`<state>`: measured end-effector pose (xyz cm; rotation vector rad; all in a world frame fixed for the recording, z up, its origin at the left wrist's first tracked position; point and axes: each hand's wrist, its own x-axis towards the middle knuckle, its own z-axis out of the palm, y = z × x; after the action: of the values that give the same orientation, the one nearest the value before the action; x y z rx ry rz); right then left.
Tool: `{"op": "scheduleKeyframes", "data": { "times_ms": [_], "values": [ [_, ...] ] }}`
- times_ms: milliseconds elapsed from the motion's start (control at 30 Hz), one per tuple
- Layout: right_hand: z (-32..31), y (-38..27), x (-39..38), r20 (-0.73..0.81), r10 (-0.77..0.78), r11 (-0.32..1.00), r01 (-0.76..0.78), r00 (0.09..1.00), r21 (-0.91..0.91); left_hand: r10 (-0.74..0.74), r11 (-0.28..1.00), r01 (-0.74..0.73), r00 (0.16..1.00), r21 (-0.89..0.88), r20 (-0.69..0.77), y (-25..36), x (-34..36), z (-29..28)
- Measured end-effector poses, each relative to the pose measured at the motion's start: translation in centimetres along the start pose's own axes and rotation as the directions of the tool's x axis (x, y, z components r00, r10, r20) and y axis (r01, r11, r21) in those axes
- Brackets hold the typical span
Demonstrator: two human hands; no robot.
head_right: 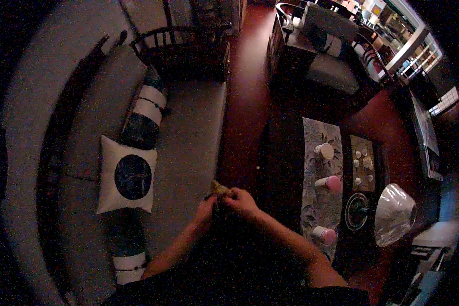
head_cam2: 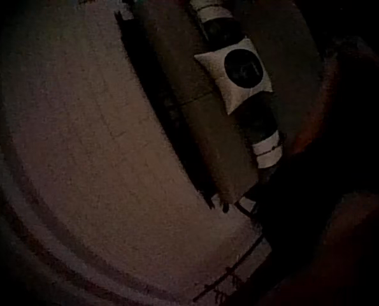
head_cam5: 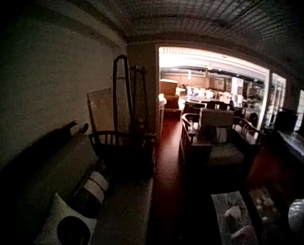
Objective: The person wipes the surfaces of various furniture pieces with a cloth. They clean the armrests and edges of a sofa, then move to wipe the seat and backrest of a wooden chair, and finally clean the top and sides of a wooden table.
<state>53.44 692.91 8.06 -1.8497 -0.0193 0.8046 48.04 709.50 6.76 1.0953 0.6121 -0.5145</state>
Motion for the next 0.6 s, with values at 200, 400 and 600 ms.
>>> {"op": "scheduleKeyframes", "data": {
  "times_ms": [200,400,600],
  "values": [
    [-5.1,-0.1,4.2,-0.05,-0.143,0.983,0.147,0.989,0.108,0.03,0.907,0.009,0.996,-0.422,0.086,4.0,4.2,4.4],
    [-9.0,-4.0,6.4,-0.128,-0.178,0.981,0.185,0.976,0.05,0.112,0.924,-0.068,0.989,-0.377,0.097,8.3,9.6,4.4],
    [-13.2,-4.1,10.5,-0.116,-0.048,0.997,0.055,0.992,0.056,0.014,0.882,0.142,0.945,-0.448,0.327,13.1,15.0,7.0]
  ]
}}
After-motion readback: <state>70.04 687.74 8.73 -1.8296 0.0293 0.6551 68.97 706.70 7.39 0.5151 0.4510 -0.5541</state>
